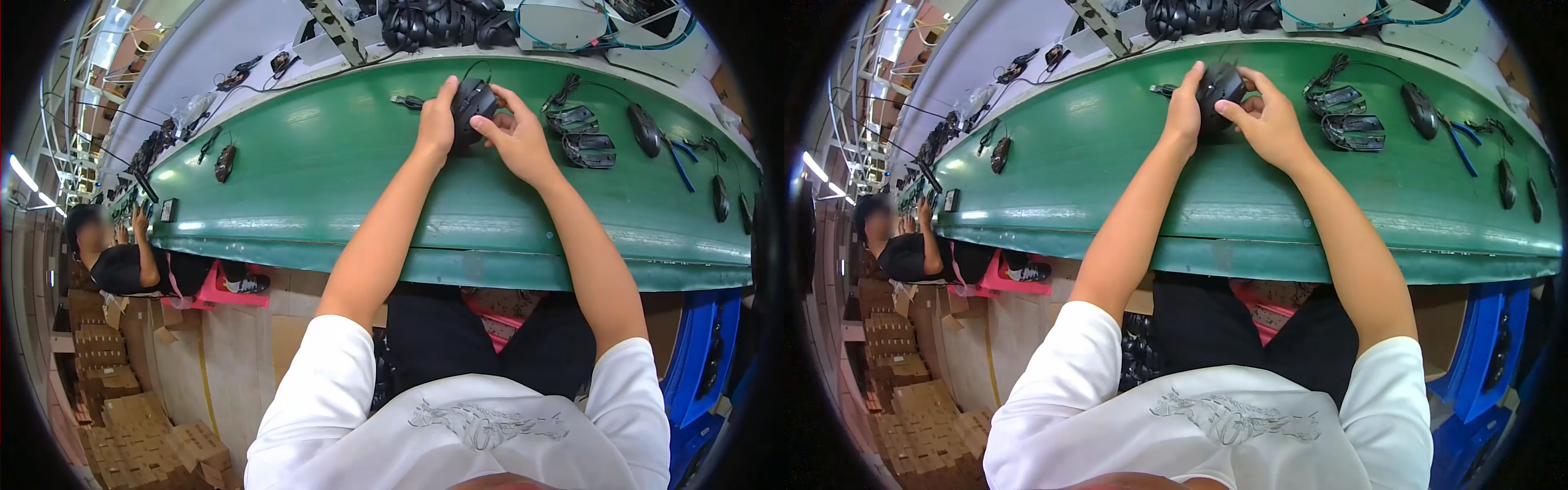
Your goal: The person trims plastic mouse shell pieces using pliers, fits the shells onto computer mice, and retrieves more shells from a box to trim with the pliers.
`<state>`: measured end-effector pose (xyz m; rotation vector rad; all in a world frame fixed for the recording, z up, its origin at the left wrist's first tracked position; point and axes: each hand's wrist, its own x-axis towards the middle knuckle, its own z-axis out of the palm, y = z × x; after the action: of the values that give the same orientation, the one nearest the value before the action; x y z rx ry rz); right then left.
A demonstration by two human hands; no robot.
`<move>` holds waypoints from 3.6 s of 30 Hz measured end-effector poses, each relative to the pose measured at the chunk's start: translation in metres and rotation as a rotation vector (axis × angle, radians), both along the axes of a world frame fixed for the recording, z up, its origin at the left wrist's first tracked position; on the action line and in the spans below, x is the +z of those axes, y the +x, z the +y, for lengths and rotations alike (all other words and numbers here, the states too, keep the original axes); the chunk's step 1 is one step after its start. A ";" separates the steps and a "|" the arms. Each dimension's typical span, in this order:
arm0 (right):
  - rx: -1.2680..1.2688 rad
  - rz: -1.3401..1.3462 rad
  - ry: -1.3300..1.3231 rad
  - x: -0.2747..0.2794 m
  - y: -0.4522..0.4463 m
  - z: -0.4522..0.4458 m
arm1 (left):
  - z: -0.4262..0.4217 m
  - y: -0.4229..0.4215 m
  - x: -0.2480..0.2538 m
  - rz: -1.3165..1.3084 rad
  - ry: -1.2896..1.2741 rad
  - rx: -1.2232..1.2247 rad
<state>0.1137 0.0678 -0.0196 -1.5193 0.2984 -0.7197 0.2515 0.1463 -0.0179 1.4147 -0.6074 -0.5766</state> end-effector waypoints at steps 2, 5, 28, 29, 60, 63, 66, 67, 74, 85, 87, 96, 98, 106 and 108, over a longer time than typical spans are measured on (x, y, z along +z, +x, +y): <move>0.032 -0.039 -0.086 0.000 0.000 0.005 | 0.001 -0.005 0.007 0.154 -0.129 -0.007; 0.063 -0.086 -0.164 0.001 0.000 0.013 | 0.004 -0.005 0.008 0.302 -0.250 -0.013; 0.019 0.114 -0.264 0.002 0.000 0.016 | 0.008 -0.011 0.006 0.309 -0.299 -0.224; 0.012 0.106 -0.281 0.002 0.000 0.016 | 0.007 -0.010 0.006 0.310 -0.317 -0.224; -0.220 0.295 -0.900 0.012 0.000 0.025 | 0.016 -0.005 0.006 0.746 -0.491 -0.177; -0.327 0.273 -1.087 0.011 0.004 0.029 | 0.011 0.008 -0.005 0.822 -0.584 -0.305; -0.362 0.293 -1.161 0.010 0.003 0.031 | 0.009 0.013 -0.012 0.846 -0.582 -0.374; -0.359 0.318 -1.177 0.009 0.003 0.031 | 0.009 0.014 -0.012 0.842 -0.555 -0.400; -0.404 0.181 -1.212 0.001 0.010 0.024 | 0.010 0.012 -0.001 0.633 -0.411 -0.204; -1.005 0.660 -1.343 0.000 -0.012 -0.044 | 0.007 -0.011 -0.008 -0.656 0.169 -0.014; -0.914 0.812 -1.220 -0.002 -0.016 -0.047 | 0.005 -0.012 -0.013 -0.710 0.168 -0.036; -0.754 0.410 -0.964 0.020 -0.015 -0.039 | 0.005 -0.007 -0.011 -0.700 0.079 -0.040; -0.493 -0.056 -0.614 0.025 -0.011 -0.026 | 0.004 -0.010 -0.009 -0.473 -0.042 -0.072; -0.125 -0.356 0.272 0.003 0.008 -0.021 | 0.003 0.013 -0.009 0.415 -0.438 -0.227; -0.172 -0.189 -0.009 0.008 0.006 -0.016 | 0.007 0.009 -0.003 0.396 -0.474 -0.256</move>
<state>0.1200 0.0515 -0.0119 -1.4334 0.2852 -0.9951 0.2603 0.1533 -0.0209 0.7552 -0.5606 -0.8284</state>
